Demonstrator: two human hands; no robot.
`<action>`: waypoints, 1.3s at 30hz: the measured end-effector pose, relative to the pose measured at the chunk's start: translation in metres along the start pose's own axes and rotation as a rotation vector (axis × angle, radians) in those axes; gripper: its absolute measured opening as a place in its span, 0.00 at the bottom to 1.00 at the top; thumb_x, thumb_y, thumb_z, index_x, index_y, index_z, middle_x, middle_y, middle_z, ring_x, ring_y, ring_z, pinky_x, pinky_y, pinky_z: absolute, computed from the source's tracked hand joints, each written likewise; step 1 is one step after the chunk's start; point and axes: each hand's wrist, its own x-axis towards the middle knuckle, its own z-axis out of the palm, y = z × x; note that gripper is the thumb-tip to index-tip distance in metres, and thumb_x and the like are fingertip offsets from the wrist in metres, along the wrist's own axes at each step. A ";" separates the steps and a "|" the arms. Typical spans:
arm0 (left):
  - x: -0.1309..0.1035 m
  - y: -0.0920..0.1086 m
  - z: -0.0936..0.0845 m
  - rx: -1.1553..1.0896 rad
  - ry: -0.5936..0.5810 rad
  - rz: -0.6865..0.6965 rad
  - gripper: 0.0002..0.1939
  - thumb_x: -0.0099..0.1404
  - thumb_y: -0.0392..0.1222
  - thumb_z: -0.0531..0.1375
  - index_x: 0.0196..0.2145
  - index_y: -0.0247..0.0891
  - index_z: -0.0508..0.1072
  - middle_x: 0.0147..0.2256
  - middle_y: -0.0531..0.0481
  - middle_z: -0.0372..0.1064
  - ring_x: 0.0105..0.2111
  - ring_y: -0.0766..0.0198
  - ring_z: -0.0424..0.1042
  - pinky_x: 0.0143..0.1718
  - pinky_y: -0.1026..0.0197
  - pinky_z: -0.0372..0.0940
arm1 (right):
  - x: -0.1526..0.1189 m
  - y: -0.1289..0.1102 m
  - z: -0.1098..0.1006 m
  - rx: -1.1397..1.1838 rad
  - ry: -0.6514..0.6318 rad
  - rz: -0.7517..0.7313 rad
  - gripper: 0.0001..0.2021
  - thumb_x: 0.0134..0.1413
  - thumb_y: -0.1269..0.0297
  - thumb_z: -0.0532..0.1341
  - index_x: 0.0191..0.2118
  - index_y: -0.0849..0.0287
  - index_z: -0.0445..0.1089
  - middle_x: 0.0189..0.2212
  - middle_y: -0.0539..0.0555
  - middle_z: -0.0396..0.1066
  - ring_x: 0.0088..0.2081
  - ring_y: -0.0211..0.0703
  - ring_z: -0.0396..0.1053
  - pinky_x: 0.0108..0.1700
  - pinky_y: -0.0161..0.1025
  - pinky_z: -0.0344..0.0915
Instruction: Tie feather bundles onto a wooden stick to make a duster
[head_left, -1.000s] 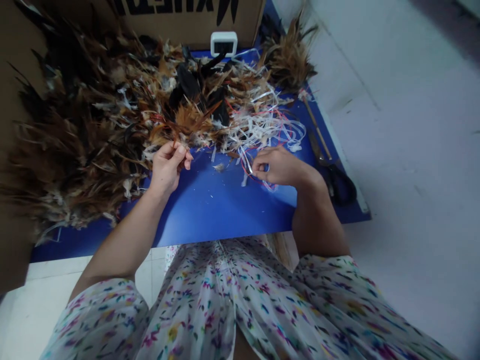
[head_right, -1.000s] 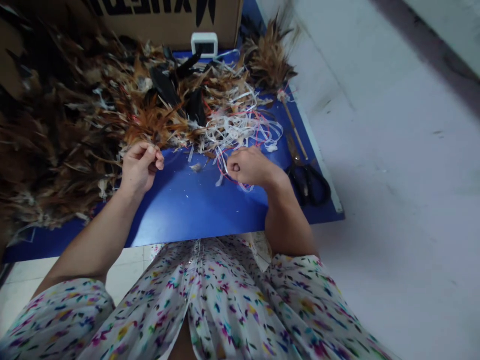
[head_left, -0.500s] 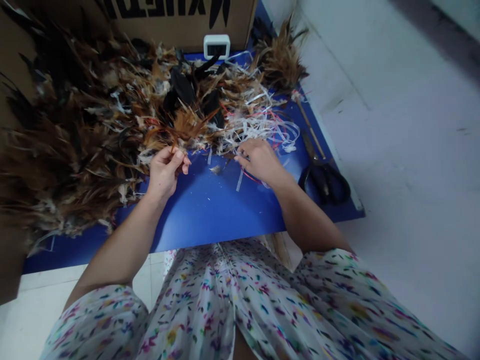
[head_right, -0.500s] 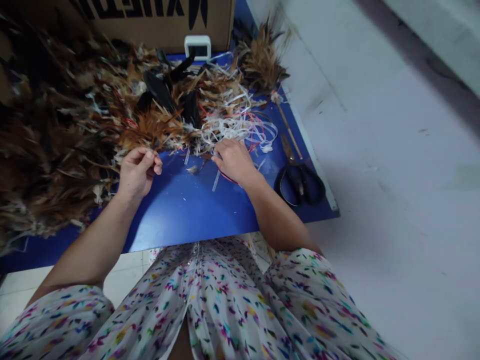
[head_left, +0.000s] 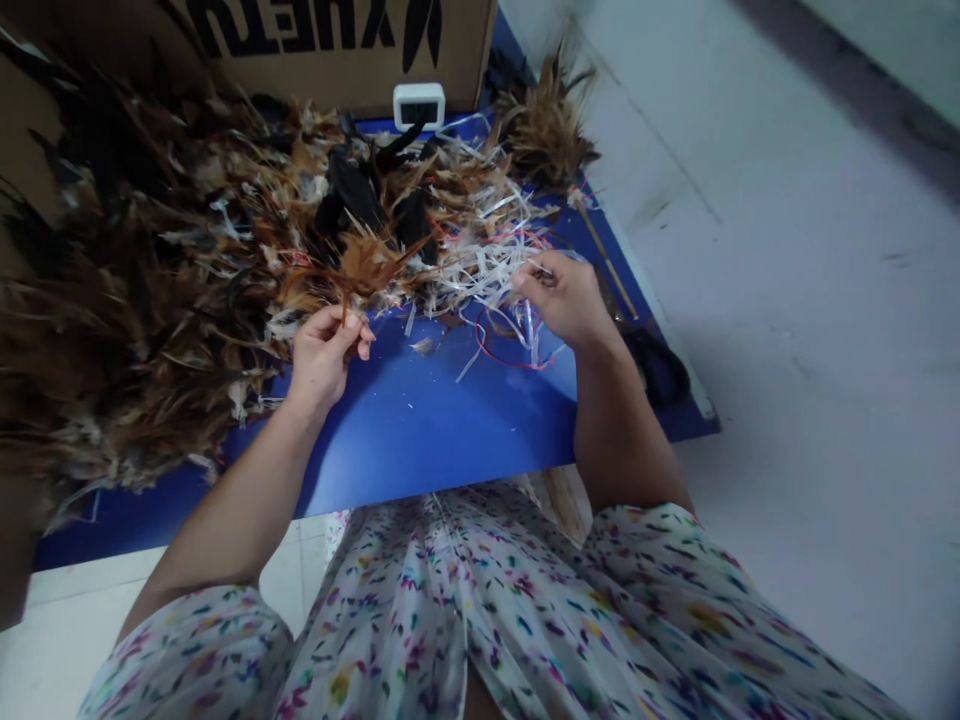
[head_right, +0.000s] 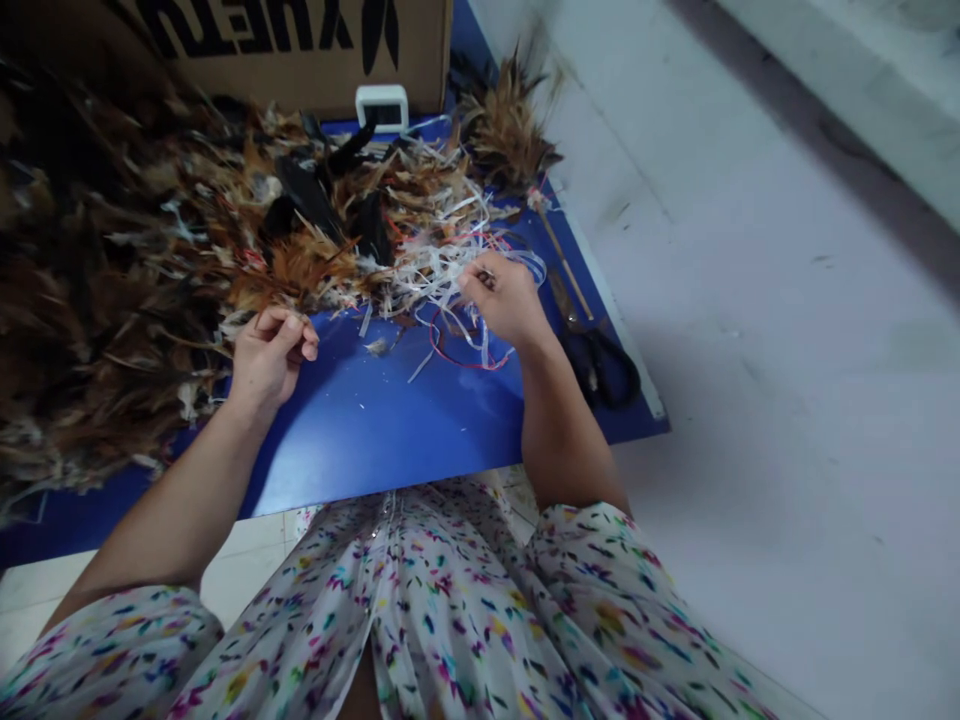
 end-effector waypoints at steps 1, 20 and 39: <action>0.000 0.000 0.000 -0.001 0.001 0.000 0.21 0.50 0.50 0.75 0.26 0.36 0.70 0.21 0.55 0.72 0.16 0.74 0.67 0.17 0.71 0.62 | 0.001 0.000 -0.001 0.047 0.013 0.006 0.09 0.57 0.57 0.63 0.31 0.55 0.68 0.25 0.49 0.69 0.28 0.39 0.66 0.34 0.41 0.65; 0.000 0.000 0.002 0.001 0.021 -0.003 0.21 0.47 0.51 0.76 0.26 0.36 0.72 0.20 0.55 0.73 0.16 0.73 0.67 0.17 0.71 0.63 | 0.001 -0.019 -0.025 0.364 0.282 0.009 0.24 0.60 0.31 0.50 0.43 0.47 0.62 0.43 0.57 0.73 0.45 0.52 0.75 0.38 0.50 0.71; 0.000 -0.003 -0.001 0.019 -0.006 0.001 0.19 0.51 0.50 0.75 0.27 0.36 0.70 0.22 0.55 0.72 0.17 0.73 0.67 0.17 0.71 0.62 | 0.002 -0.001 -0.046 0.213 0.403 0.058 0.23 0.62 0.38 0.52 0.26 0.49 0.66 0.15 0.48 0.52 0.18 0.43 0.57 0.27 0.49 0.63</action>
